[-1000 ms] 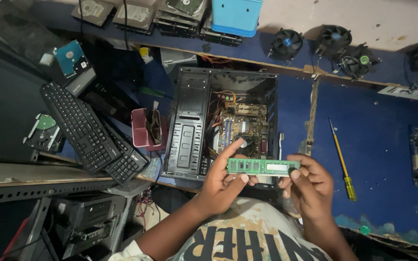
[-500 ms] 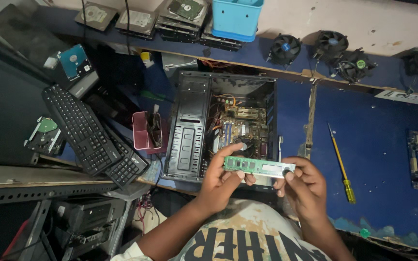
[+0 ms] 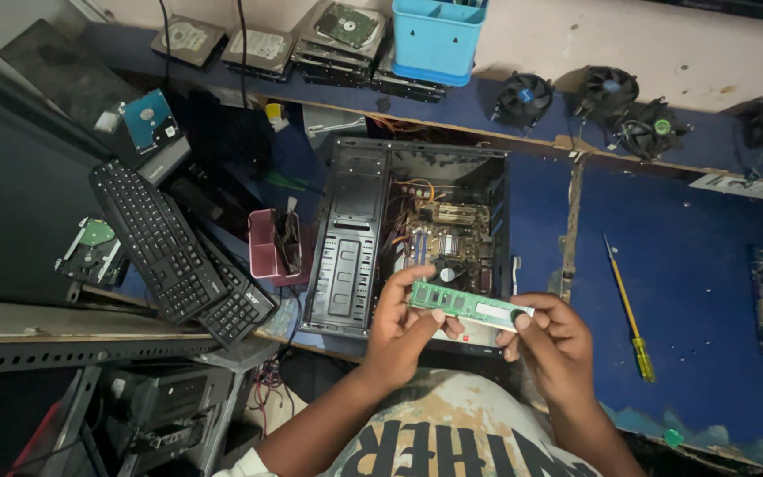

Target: The person uses a toothbrush to scrub several green RAM modules one by one, then places them into a pink plastic container. The person also briefly handles a motherboard inside a computer case.

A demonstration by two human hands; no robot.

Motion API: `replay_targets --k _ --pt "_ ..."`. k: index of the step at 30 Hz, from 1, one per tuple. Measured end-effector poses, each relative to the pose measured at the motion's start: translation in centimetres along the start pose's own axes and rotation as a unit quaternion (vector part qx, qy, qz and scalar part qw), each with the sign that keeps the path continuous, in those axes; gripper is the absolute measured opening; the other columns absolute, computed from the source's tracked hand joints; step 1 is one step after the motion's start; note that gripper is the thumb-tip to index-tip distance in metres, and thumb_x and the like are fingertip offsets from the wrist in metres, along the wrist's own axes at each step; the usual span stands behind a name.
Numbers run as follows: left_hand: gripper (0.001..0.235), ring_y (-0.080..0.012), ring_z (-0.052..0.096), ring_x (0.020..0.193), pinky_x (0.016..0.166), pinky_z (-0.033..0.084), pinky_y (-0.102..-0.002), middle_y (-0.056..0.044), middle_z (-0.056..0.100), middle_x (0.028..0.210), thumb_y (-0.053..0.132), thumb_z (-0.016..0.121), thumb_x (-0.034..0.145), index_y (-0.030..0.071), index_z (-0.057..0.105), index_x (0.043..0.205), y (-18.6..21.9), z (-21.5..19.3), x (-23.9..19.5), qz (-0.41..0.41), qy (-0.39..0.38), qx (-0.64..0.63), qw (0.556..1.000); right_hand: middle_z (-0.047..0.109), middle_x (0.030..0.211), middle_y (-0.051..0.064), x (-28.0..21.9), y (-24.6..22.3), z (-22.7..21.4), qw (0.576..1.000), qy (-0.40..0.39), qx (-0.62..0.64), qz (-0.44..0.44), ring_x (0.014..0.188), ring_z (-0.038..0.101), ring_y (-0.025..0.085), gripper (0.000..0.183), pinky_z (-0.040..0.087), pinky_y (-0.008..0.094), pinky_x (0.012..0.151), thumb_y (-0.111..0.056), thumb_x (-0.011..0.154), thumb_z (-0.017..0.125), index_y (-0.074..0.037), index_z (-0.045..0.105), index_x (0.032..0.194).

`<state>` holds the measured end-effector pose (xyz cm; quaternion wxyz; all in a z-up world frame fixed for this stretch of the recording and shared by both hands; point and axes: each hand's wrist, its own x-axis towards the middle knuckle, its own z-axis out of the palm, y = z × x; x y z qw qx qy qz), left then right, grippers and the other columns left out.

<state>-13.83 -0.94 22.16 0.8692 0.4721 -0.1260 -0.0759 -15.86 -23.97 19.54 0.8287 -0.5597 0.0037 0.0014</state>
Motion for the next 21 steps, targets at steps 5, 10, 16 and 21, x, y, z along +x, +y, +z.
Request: replay_targets --k 5,10,16,21 --pt "0.039 -0.0176 0.068 0.091 0.086 0.058 -0.034 -0.017 0.069 0.1 -0.005 0.052 0.104 -0.003 0.038 0.14 -1.1 -0.8 -0.2 -0.015 -0.005 -0.018 1.0 0.071 0.082 0.018 0.4 0.4 -0.5 1.0 0.012 0.018 0.016 0.064 0.064 0.017 0.025 0.051 0.028 0.06 -0.004 0.102 0.057 0.01 0.061 0.121" --pt "0.043 -0.016 0.066 0.088 0.082 0.057 -0.032 -0.014 0.068 0.098 -0.004 0.052 0.104 -0.003 0.038 0.144 -1.2 -1.0 0.2 -0.022 0.011 -0.007 1.0 0.074 0.087 0.02 0.6 1.3 -1.5 0.999 -0.028 0.044 0.011 0.066 0.067 0.018 0.025 0.054 0.03 0.061 -0.007 0.102 0.059 0.01 0.061 0.121" --pt "0.061 -0.0173 0.068 0.088 0.08 0.058 -0.033 -0.011 0.066 0.1 0.0 0.056 0.099 0.003 0.028 0.154 -2.6 -1.6 1.8 -0.025 0.083 -0.004 0.996 0.077 0.09 0.015 1.0 1.6 0.6 0.948 -0.034 -0.259 -0.181 0.07 0.075 0.015 0.031 0.061 0.03 0.054 -0.008 0.093 0.071 0.003 0.063 0.12" --pt "0.065 -0.0174 0.071 0.089 0.083 0.06 -0.031 -0.011 0.073 0.114 0.008 0.063 0.097 0.004 0.03 0.153 -6.5 -3.9 2.8 -0.157 0.169 -0.034 0.972 0.074 0.082 0.011 1.1 -0.1 2.8 0.788 -0.083 -0.557 -0.25 0.064 0.072 0.019 0.029 0.058 0.034 0.057 -0.012 0.083 0.081 -0.005 0.073 0.11"
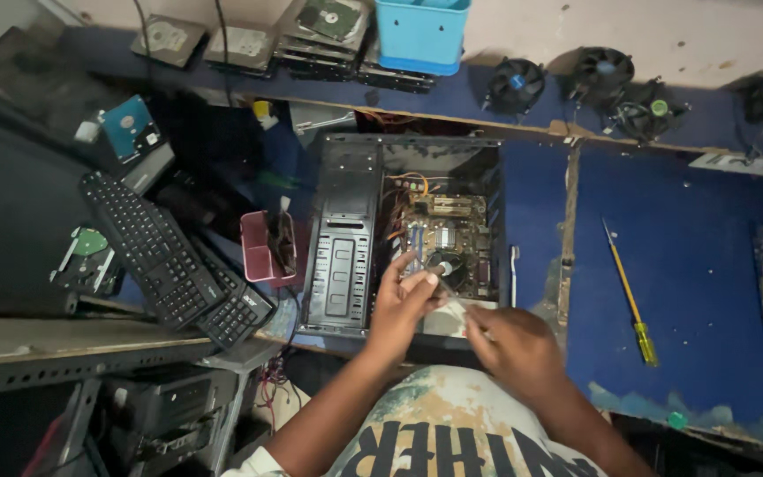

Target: The person uses a toothbrush to scrub several green RAM modules one by one, then places them into a pink plastic container. The person also briefly handles a motherboard inside a computer case.

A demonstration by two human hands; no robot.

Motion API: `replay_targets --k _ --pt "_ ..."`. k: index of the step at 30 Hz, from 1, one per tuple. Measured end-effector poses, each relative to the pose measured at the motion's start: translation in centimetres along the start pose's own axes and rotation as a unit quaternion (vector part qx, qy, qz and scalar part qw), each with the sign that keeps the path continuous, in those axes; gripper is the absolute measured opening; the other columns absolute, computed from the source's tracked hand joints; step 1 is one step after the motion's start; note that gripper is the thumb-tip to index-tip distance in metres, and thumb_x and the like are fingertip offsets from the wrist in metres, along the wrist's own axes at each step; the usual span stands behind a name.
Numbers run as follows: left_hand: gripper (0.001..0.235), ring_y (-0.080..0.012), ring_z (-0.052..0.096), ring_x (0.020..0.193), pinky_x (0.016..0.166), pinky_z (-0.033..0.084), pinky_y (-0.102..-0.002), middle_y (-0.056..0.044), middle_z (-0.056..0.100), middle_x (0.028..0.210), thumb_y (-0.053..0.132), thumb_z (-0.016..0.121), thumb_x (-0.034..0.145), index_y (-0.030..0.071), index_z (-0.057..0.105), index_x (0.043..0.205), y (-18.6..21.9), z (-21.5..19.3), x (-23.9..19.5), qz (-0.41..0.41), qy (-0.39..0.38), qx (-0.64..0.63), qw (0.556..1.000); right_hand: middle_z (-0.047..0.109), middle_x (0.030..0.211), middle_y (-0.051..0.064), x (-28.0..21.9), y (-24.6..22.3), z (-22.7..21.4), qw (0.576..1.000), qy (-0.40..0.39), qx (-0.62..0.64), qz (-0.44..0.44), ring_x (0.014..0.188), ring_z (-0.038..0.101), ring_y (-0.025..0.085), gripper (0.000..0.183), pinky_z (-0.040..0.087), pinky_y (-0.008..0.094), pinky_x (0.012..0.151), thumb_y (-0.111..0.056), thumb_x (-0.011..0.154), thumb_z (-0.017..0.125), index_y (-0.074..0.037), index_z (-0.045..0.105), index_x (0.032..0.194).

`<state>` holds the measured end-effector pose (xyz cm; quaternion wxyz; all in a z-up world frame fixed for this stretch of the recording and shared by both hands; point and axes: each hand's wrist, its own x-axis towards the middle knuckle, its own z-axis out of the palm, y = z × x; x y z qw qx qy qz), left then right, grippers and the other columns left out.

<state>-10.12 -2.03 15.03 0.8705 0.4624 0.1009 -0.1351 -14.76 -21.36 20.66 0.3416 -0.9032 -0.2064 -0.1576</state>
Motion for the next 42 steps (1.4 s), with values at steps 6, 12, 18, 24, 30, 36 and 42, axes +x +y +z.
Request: replay_targets --k 6,12,18,24,30,36,42 --pt "0.052 -0.0142 0.071 0.091 0.079 0.06 -0.031 -0.012 0.075 0.11 0.004 0.069 0.089 0.0 0.056 0.139 -2.8 -2.8 3.0 0.043 -0.048 0.129 0.99 0.075 0.098 0.005 1.1 0.0 2.2 0.994 -0.065 -0.024 -0.09 0.084 0.075 0.024 0.033 0.06 0.038 0.072 -0.019 0.082 0.078 -0.016 0.073 0.115" --pt "0.027 -0.026 0.073 0.067 0.064 0.056 -0.038 -0.016 0.075 0.078 0.021 0.074 0.083 0.007 0.076 0.107 -0.6 -3.0 8.0 0.09 0.122 0.532 0.833 0.077 0.09 0.008 1.2 5.1 5.5 0.993 -0.067 0.037 0.095 0.061 0.071 0.024 0.041 0.057 0.037 0.056 -0.028 0.081 0.08 -0.01 0.073 0.118" --pt "0.02 -0.0439 0.071 0.084 0.078 0.058 -0.053 -0.024 0.073 0.088 0.023 0.073 0.082 0.005 0.077 0.089 -2.0 -4.0 14.3 0.084 0.091 0.713 0.69 0.075 0.087 0.008 -1.0 8.8 7.7 0.992 0.018 0.033 0.122 0.069 0.072 0.025 0.019 0.058 0.036 0.062 -0.02 0.089 0.074 -0.012 0.075 0.106" --pt "0.023 -0.044 0.072 0.092 0.083 0.059 -0.052 -0.025 0.073 0.098 0.023 0.076 0.079 0.004 0.076 0.093 -5.2 -6.1 18.1 -0.034 0.079 0.763 0.641 0.073 0.083 0.008 -0.9 9.3 7.5 0.988 0.042 0.06 0.134 0.062 0.07 0.022 0.017 0.056 0.035 0.057 -0.016 0.087 0.073 -0.01 0.075 0.104" --pt "0.024 -0.0424 0.072 0.097 0.086 0.059 -0.05 -0.025 0.073 0.102 0.023 0.079 0.076 0.008 0.079 0.095 -7.2 -7.9 19.6 -0.097 0.087 0.753 0.646 0.073 0.082 0.006 -0.8 10.0 7.8 0.986 0.041 0.076 0.14 0.057 0.069 0.019 0.013 0.054 0.032 0.053 -0.014 0.086 0.074 -0.012 0.073 0.099" --pt "0.023 -0.0406 0.073 0.092 0.084 0.06 -0.049 -0.023 0.074 0.098 0.024 0.078 0.075 0.012 0.08 0.094 -7.9 -8.2 19.6 -0.067 0.088 0.736 0.668 0.073 0.083 0.007 -0.8 10.4 7.9 0.99 0.029 0.063 0.122 0.057 0.068 0.019 0.013 0.055 0.032 0.054 -0.012 0.086 0.074 -0.01 0.072 0.098" --pt "0.025 -0.042 0.073 0.089 0.083 0.059 -0.05 -0.026 0.073 0.093 0.028 0.078 0.079 0.005 0.078 0.09 -8.1 -8.1 19.6 -0.043 0.092 0.745 0.659 0.073 0.084 0.006 -0.3 10.1 7.5 0.989 0.037 0.083 0.12 0.056 0.068 0.016 0.012 0.055 0.03 0.053 -0.009 0.086 0.074 -0.009 0.072 0.098"
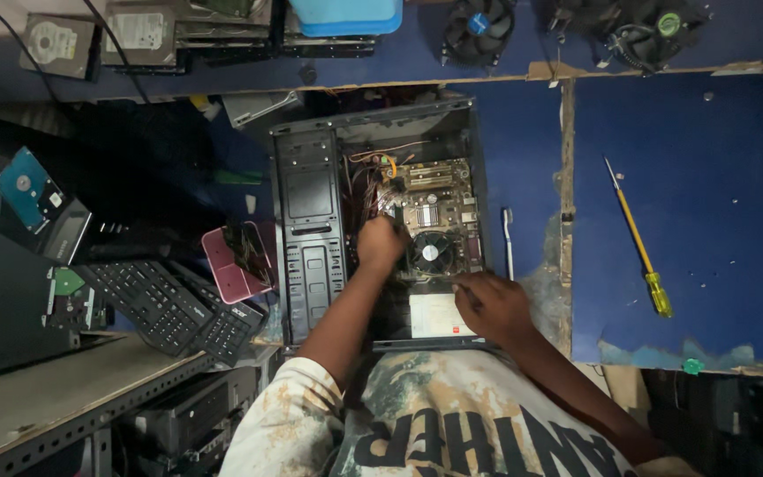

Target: The person uses a toothbrush to scrub several green RAM modules one by one, then places them into a pink plastic container. The person also briefly handles a motherboard inside a computer case.

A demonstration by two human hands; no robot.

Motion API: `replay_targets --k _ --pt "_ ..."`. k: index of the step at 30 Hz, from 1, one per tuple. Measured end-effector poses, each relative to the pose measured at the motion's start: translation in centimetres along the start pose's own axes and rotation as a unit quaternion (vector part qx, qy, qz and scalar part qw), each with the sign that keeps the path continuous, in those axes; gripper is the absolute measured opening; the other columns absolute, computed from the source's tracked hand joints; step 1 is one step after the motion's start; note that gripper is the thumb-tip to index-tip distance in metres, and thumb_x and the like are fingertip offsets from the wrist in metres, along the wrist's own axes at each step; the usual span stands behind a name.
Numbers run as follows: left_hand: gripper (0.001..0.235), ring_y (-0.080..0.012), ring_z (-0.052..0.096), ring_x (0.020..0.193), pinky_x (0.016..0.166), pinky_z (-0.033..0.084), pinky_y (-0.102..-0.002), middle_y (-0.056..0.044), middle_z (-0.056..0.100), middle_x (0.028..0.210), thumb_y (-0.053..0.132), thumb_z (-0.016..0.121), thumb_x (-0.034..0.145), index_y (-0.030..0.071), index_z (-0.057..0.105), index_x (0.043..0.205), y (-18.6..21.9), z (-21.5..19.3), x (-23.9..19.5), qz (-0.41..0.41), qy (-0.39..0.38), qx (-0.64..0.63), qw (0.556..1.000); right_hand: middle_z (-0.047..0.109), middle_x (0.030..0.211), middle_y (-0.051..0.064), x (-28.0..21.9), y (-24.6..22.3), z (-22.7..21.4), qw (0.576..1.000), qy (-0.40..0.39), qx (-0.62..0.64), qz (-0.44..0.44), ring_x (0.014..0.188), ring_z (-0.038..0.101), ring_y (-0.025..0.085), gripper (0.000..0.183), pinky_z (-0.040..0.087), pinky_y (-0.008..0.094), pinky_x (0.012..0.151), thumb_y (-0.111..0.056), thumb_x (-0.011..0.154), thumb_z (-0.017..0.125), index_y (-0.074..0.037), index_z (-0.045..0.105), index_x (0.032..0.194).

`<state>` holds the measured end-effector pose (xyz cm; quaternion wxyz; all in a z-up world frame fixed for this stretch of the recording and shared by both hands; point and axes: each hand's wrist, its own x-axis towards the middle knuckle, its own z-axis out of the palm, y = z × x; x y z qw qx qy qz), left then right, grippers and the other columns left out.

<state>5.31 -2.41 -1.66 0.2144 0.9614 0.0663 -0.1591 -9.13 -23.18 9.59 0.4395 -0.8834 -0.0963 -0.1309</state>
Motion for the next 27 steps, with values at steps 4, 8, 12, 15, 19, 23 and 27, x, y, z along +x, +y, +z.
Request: replay_targets --k 4,8,12,15,19,23,27 --pt "0.03 -0.0423 0.072 0.088 0.081 0.059 -0.05 -0.025 0.073 0.091 0.032 0.079 0.079 0.003 0.077 0.088 -0.3 0.4 0.0 0.007 -0.004 -0.002 1.0 0.072 0.08 0.006 0.1 -0.2 -0.1 1.0 -0.007 -0.004 0.014 0.054 0.067 0.016 0.011 0.054 0.03 0.052 -0.009 0.085 0.075 -0.009 0.073 0.096" --pt "0.028 -0.0415 0.073 0.087 0.081 0.06 -0.05 -0.025 0.074 0.091 0.03 0.076 0.083 0.004 0.077 0.089 -0.7 1.0 -0.2 0.042 0.029 -0.005 0.999 0.073 0.082 0.005 0.1 -0.1 0.1 1.0 0.001 -0.014 0.01 0.056 0.068 0.014 0.01 0.054 0.029 0.052 -0.011 0.086 0.075 -0.009 0.073 0.096" --pt "0.033 -0.0417 0.072 0.087 0.08 0.06 -0.049 -0.025 0.073 0.091 0.035 0.08 0.081 0.003 0.077 0.09 -0.5 0.6 0.0 -0.003 0.011 0.006 1.0 0.074 0.084 0.005 0.0 -0.1 0.2 1.0 0.008 -0.021 0.008 0.056 0.068 0.013 0.011 0.054 0.029 0.052 -0.012 0.086 0.075 -0.01 0.073 0.096" --pt "0.03 -0.0415 0.072 0.086 0.079 0.06 -0.05 -0.024 0.073 0.09 0.034 0.079 0.081 0.005 0.078 0.09 -0.2 0.0 -0.2 0.005 0.012 0.0 1.0 0.073 0.08 0.004 0.0 -0.1 0.2 0.999 -0.007 -0.016 0.03 0.053 0.067 0.013 0.012 0.053 0.028 0.05 -0.011 0.085 0.075 -0.01 0.074 0.097" --pt "0.027 -0.0415 0.073 0.084 0.08 0.06 -0.049 -0.024 0.073 0.088 0.033 0.077 0.082 0.008 0.079 0.091 0.0 -0.2 -0.5 0.024 0.013 -0.014 1.0 0.073 0.081 0.004 0.0 -0.1 0.1 1.0 0.003 -0.006 0.013 0.054 0.065 0.013 0.011 0.053 0.029 0.051 -0.009 0.086 0.075 -0.01 0.074 0.097" --pt "0.026 -0.0419 0.072 0.084 0.079 0.06 -0.049 -0.025 0.072 0.088 0.032 0.077 0.081 0.007 0.079 0.089 -0.1 0.3 -0.3 0.024 0.02 -0.011 0.999 0.072 0.079 0.005 0.1 0.0 0.1 1.0 -0.008 -0.009 0.008 0.054 0.065 0.014 0.013 0.053 0.029 0.05 -0.008 0.085 0.075 -0.008 0.074 0.098" --pt "0.023 -0.0418 0.072 0.085 0.079 0.06 -0.05 -0.025 0.073 0.088 0.028 0.076 0.083 0.005 0.078 0.088 -0.6 1.2 0.1 0.031 0.025 -0.009 0.999 0.071 0.076 0.006 0.2 -0.2 0.0 1.0 -0.011 -0.01 0.015 0.053 0.065 0.015 0.013 0.053 0.03 0.05 -0.007 0.084 0.075 -0.008 0.074 0.097"
